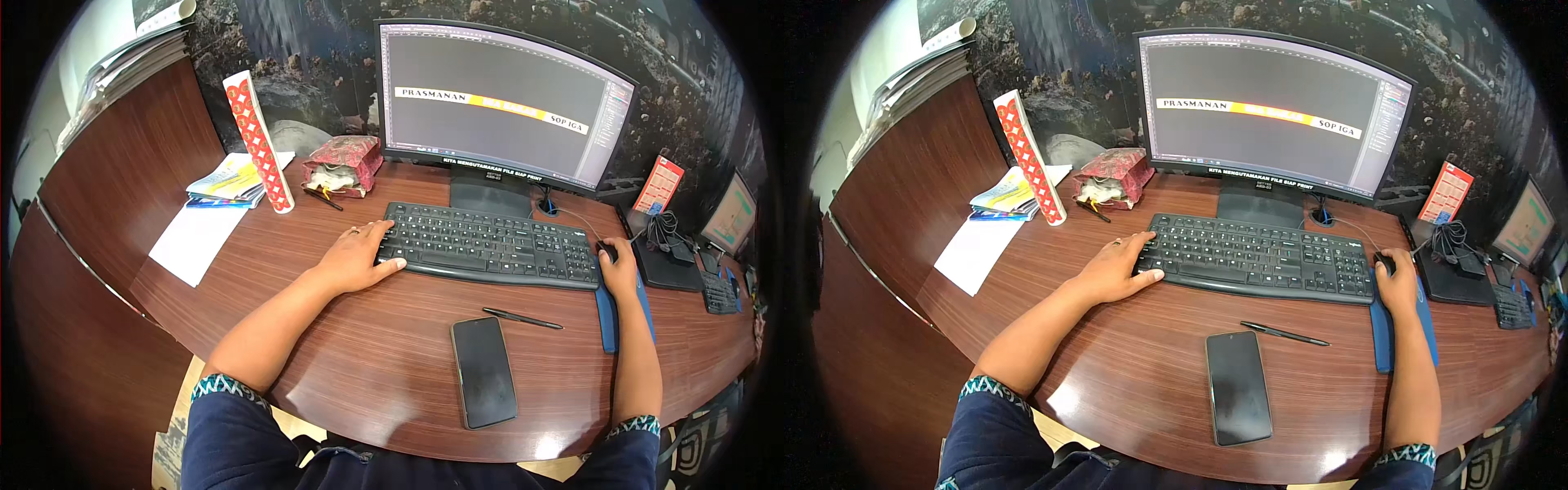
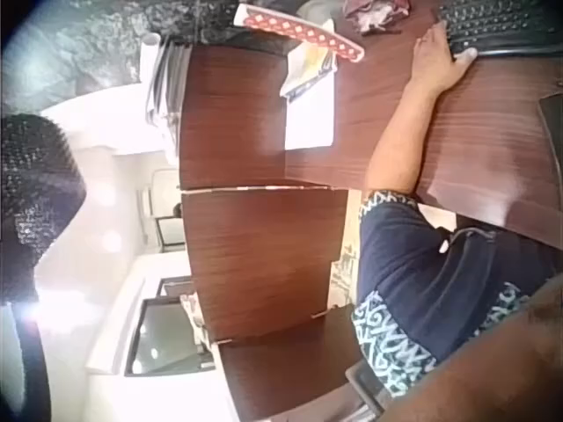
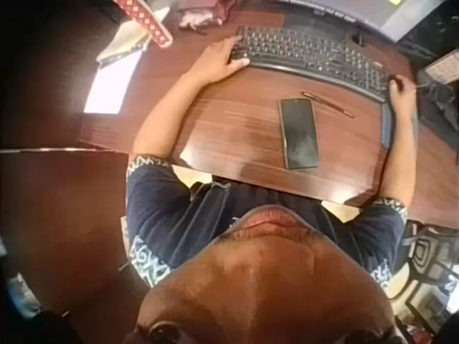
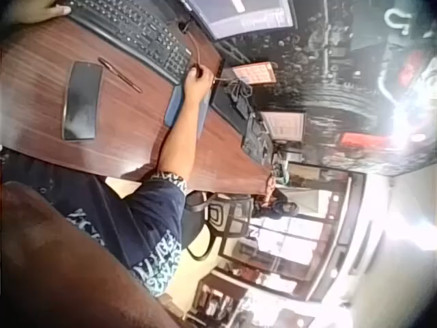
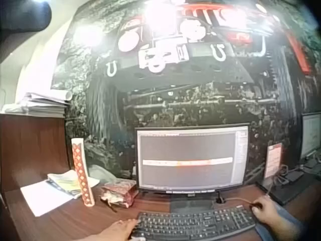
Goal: Designing or editing a graphic text banner using software on a computer.
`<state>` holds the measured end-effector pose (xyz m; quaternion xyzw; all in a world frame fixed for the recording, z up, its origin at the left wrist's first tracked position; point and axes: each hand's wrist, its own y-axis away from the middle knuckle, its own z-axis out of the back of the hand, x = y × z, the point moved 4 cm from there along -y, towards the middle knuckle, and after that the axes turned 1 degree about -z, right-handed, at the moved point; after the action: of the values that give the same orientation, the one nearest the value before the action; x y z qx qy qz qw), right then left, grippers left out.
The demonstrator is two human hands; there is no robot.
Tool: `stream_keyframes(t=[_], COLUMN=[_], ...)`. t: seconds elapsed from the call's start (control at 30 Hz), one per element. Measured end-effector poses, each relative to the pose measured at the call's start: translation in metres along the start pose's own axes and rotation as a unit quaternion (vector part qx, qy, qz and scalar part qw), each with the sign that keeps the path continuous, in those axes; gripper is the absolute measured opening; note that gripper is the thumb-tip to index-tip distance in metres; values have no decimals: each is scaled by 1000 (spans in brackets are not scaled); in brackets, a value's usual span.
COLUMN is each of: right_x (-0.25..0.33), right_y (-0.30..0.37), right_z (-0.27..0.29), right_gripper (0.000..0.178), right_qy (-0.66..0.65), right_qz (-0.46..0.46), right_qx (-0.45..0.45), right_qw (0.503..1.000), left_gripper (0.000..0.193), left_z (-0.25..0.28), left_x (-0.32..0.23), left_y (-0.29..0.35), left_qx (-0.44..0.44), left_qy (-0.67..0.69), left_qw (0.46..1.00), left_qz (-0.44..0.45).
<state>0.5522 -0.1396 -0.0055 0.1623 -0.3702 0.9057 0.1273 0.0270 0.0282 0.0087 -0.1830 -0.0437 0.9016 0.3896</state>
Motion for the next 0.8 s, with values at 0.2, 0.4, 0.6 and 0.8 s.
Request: stream_keyframes(t=[0.2, 0.4, 0.6, 0.8], right_x=[5, 5, 5, 4], right_y=[1, 1, 1, 0], right_z=[0, 2, 3, 3], right_gripper=[24, 24, 24, 23], right_qy=[-7, 3, 13, 11], right_qz=[-24, -12, -23, -22], right_qx=[11, 4, -5, -6], right_qw=[1000, 1000, 1000, 1000], left_gripper=[82, 81, 82, 81], left_z=[3, 0, 0, -1], left_x=[-2, -1, 0, -1], left_y=[1, 1, 1, 0], left_qx=[0, -14, -17, -22], left_qy=[6, 1, -2, 0], left_qw=[1000, 1000, 1000, 1000], left_qz=[0, -10, -14, -20])
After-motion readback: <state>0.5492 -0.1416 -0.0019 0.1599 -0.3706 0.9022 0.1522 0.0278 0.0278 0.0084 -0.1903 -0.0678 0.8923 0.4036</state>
